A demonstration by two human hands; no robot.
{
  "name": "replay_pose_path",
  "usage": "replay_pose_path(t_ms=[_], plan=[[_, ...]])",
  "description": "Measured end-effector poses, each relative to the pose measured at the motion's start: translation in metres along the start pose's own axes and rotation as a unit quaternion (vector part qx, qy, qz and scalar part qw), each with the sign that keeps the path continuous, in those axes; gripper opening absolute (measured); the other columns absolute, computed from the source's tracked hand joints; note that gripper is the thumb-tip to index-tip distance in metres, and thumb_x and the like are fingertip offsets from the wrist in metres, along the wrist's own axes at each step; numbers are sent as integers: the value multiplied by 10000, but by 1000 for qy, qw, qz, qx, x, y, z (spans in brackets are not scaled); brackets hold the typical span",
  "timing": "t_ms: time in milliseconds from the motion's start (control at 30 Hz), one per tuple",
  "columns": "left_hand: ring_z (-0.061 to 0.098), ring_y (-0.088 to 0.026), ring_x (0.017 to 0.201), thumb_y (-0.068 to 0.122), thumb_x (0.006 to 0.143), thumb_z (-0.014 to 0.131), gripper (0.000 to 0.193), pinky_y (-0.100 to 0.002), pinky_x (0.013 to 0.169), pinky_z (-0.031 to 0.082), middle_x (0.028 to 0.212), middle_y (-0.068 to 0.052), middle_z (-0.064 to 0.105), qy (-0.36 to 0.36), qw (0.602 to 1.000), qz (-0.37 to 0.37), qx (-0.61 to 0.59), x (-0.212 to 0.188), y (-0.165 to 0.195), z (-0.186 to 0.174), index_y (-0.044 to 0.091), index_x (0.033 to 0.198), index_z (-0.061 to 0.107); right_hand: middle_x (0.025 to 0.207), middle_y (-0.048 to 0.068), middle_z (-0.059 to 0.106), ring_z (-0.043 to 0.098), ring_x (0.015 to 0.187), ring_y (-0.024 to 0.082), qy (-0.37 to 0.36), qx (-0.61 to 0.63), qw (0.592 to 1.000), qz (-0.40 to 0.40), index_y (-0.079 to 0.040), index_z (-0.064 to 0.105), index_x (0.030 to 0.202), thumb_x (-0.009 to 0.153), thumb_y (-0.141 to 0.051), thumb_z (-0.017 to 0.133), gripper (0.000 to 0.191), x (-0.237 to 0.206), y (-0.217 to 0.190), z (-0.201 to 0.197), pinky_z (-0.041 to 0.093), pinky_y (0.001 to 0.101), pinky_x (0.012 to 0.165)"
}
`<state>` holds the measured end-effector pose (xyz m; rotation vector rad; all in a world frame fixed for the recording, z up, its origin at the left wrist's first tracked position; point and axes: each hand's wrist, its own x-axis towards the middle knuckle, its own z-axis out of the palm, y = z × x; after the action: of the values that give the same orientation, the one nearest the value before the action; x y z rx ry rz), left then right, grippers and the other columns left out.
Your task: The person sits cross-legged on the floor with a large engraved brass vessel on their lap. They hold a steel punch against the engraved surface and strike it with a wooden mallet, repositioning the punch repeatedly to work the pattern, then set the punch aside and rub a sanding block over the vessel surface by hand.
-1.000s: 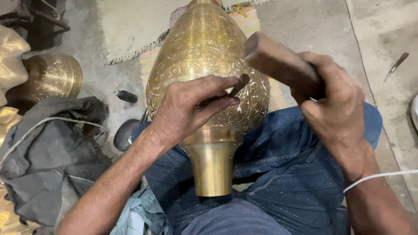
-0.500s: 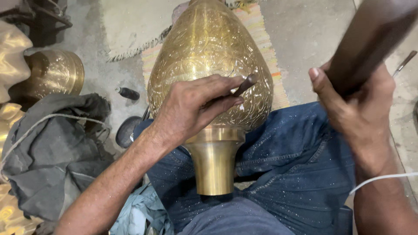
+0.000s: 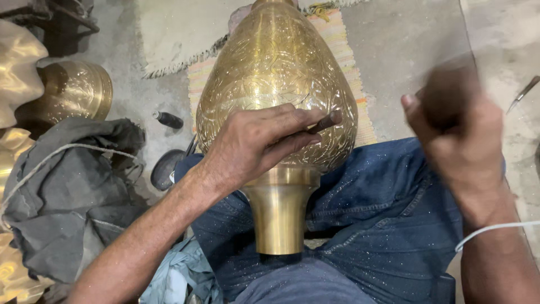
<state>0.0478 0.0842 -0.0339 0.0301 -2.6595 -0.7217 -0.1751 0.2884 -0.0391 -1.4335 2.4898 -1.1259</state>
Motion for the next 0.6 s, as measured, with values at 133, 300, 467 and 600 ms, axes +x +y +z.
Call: replay_pose_path(t_ms=[133,300,467,600], plan=[[769,-132,842,258,1020,708,320,-268,727,663,1051,-29,777,-4,1000,11,7,-2,-5,3,134,1313,671,918,107,682,690,850,264,65,-117,976,-170,-24,616,1054,852,22,769,257,1,-5,-2,555,399,717],[759,-129,820,266,1008,712,327,-262,700,660,1025,-34,770,-1,1000,3,14,-1,-4,4,119,1297,667,780,116,660,675,752,288,49,-248,943,-218,-10,666,963,773,23,825,251,3,-11,-7,564,429,730],[752,-124,788,246,986,733,346,-260,690,667,940,-31,750,8,1000,-19,11,2,-2,1,112,1300,673,856,123,653,670,745,274,69,73,995,5,-27,640,1070,1021,-104,758,149,-3,-8,-5,534,367,669],[769,-137,841,225,997,736,315,-259,717,672,1028,-50,770,6,1000,-8,9,4,-3,1,112,1285,679,899,158,688,689,790,314,60,-205,956,-203,-1,667,1003,817,-33,869,276,-3,2,-3,575,421,699]])
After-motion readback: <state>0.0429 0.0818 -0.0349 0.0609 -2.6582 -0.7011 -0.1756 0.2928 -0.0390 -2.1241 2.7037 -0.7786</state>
